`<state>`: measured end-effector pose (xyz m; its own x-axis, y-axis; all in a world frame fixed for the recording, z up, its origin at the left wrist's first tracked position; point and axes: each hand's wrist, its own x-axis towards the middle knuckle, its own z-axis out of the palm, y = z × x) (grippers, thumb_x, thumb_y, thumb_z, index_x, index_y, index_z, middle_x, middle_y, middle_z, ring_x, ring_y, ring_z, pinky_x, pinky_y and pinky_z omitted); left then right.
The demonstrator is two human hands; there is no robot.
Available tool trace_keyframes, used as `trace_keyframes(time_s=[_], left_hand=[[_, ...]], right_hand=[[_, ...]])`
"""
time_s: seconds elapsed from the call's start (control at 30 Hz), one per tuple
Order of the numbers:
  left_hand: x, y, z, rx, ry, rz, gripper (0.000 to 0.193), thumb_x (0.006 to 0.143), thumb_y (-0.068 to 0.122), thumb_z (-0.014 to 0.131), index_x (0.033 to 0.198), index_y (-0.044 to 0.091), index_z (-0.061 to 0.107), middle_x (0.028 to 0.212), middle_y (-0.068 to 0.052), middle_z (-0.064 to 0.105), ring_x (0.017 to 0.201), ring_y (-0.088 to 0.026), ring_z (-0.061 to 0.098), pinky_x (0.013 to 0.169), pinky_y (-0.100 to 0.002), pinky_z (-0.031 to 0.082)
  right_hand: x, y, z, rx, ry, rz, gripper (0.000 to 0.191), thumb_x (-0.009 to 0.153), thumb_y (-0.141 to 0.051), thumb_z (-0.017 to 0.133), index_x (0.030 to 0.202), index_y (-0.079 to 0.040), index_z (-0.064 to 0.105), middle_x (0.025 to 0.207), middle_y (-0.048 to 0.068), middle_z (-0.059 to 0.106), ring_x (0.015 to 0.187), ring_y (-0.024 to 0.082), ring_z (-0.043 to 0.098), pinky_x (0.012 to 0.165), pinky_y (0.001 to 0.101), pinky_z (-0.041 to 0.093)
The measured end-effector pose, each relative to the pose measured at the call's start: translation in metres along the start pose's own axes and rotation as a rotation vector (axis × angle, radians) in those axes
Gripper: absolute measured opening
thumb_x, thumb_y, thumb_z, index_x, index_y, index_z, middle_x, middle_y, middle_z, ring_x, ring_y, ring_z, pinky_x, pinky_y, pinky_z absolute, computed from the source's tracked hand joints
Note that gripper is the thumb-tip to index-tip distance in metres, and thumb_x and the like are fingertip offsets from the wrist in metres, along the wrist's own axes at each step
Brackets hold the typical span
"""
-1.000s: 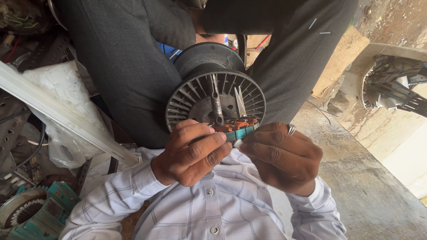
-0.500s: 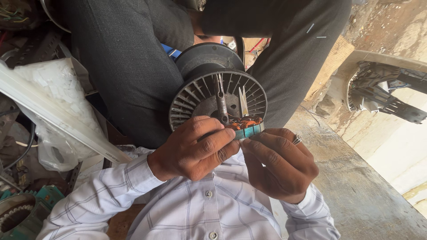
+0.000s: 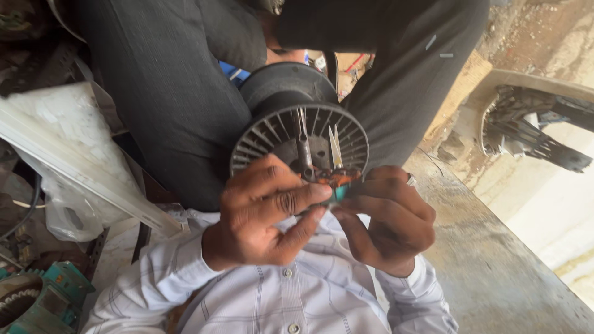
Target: The person sits cross-legged and repeatedly inserts small white insulating strips into the slots of a motor armature. They use shears to trim the strips flush with the slot openings, working around the circumference of the armature.
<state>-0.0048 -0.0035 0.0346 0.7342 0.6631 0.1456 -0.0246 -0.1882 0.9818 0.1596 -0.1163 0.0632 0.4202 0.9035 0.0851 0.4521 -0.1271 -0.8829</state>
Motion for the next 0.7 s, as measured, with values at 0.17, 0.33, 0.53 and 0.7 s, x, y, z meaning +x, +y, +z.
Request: trace_keyframes(time_s=[0.17, 0.33, 0.53, 0.7], left_hand=[[0.001, -0.001, 0.006, 0.034, -0.008, -0.024, 0.074, 0.096, 0.014, 0.081, 0.156, 0.013, 0.039, 0.103, -0.003, 0.069, 0.085, -0.014, 0.064, 0.071, -0.028, 0.052], [0.002, -0.008, 0.014, 0.126, 0.012, 0.054, 0.096, 0.101, 0.015, 0.079, 0.169, 0.015, 0.012, 0.110, -0.003, 0.071, 0.080, -0.012, 0.058, 0.069, -0.023, 0.049], [0.008, -0.019, 0.029, 0.206, 0.184, 0.103, 0.082, 0.097, 0.013, 0.076, 0.163, 0.009, 0.027, 0.103, -0.006, 0.072, 0.075, -0.010, 0.060, 0.059, -0.021, 0.047], [0.006, -0.018, 0.012, 0.209, -0.044, 0.092, 0.069, 0.097, 0.004, 0.072, 0.154, 0.021, 0.037, 0.109, 0.007, 0.068, 0.081, -0.009, 0.053, 0.062, -0.023, 0.045]], right_hand=[[-0.010, 0.020, 0.000, 0.454, 0.014, 0.245, 0.024, 0.081, -0.007, 0.082, 0.097, 0.002, 0.067, 0.099, 0.014, 0.066, 0.103, 0.027, 0.067, 0.091, 0.0401, 0.057], [-0.016, 0.034, 0.007, 0.592, 0.060, 0.241, 0.026, 0.084, -0.010, 0.082, 0.096, -0.001, 0.061, 0.100, 0.013, 0.068, 0.093, 0.025, 0.071, 0.084, 0.0404, 0.061], [-0.006, 0.048, 0.005, 0.547, -0.004, 0.188, 0.025, 0.080, -0.012, 0.079, 0.093, 0.002, 0.063, 0.092, 0.016, 0.065, 0.085, 0.024, 0.069, 0.075, 0.0388, 0.058], [-0.009, 0.054, 0.004, 0.557, -0.010, 0.167, 0.029, 0.080, -0.013, 0.080, 0.096, 0.004, 0.063, 0.091, 0.015, 0.064, 0.081, 0.024, 0.068, 0.072, 0.0401, 0.058]])
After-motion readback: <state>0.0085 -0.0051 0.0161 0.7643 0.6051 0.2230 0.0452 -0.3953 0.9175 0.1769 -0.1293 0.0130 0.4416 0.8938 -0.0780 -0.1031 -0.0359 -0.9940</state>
